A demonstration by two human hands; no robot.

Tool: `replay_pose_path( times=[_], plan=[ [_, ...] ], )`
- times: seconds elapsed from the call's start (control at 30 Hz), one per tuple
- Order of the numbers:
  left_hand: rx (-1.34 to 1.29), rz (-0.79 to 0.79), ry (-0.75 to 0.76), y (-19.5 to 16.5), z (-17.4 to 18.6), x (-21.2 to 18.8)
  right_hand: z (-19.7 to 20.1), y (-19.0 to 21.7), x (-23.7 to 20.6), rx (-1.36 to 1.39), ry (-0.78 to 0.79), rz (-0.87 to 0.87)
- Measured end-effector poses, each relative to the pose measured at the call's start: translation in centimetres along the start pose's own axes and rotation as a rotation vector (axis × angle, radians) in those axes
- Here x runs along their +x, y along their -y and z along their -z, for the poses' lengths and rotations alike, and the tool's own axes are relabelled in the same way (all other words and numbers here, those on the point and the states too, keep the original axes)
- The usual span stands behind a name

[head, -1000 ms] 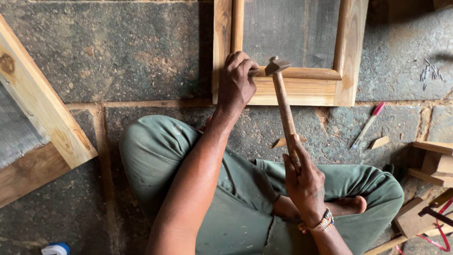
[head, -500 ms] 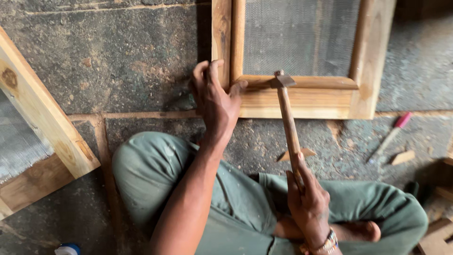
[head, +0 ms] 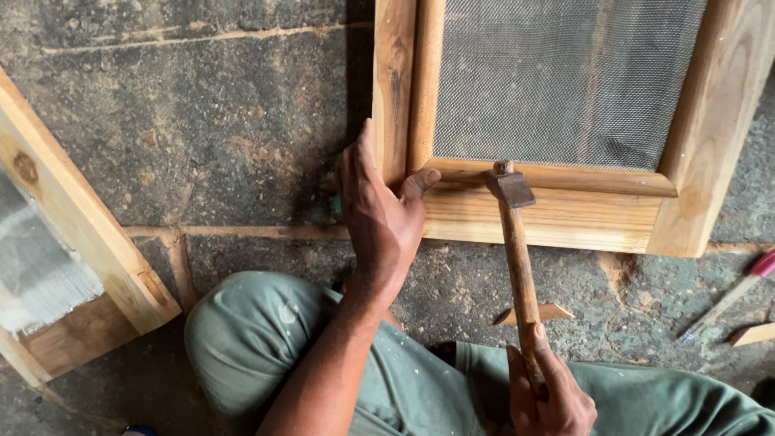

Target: The person assembles a wooden frame with a mesh screen by cutting wooden strips, marking them, and hammering nails to secure the pieces. The person works on the floor, using a hammer, nails, and a hand saw to construct the frame.

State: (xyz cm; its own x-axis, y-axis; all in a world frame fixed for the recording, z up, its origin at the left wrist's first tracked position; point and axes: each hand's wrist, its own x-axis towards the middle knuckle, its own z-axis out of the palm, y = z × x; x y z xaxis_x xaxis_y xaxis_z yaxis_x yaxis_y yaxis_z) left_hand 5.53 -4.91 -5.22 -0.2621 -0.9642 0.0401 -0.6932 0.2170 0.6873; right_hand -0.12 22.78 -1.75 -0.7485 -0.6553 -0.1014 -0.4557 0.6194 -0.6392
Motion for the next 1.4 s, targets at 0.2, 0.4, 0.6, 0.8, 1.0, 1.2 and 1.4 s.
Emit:
replay_pose_path(
  times=[0.2,0.4,0.6,0.8,1.0,1.2,1.4],
  plan=[
    [0.063,-0.021,0.015,0.3,0.1,0.2,0.3,0.5,-0.4,-0.045,0.007,0.113],
    [0.004,-0.016,0.006,0.1,1.0,-0.1,1.3,1.3,-0.8,-0.107,0.032,0.150],
    [-0.085,0.086,0.023,-0.3,2.1,-0.3,2.6,2.4,-2.2,-0.096,-0.049,0.243],
    [-0.012,0.014,0.006,-0.2,2.8,-0.3,2.3,3.0,-1.4,-0.129,0.013,0.304],
    [-0.049,0.012,-0.036,0.0,2.6,-0.7,2.2,2.2,-2.1,-0.091,-0.176,0.434],
    [-0.027,-0.102,-0.088,0.5,2.3,-0.6,1.3,1.2,-2.3,-0.071,-0.015,0.312],
    [-0.053,0.009,-0.004,0.4,2.5,-0.9,1.2,1.1,-2.8,-0.146,-0.175,0.315]
  ],
)
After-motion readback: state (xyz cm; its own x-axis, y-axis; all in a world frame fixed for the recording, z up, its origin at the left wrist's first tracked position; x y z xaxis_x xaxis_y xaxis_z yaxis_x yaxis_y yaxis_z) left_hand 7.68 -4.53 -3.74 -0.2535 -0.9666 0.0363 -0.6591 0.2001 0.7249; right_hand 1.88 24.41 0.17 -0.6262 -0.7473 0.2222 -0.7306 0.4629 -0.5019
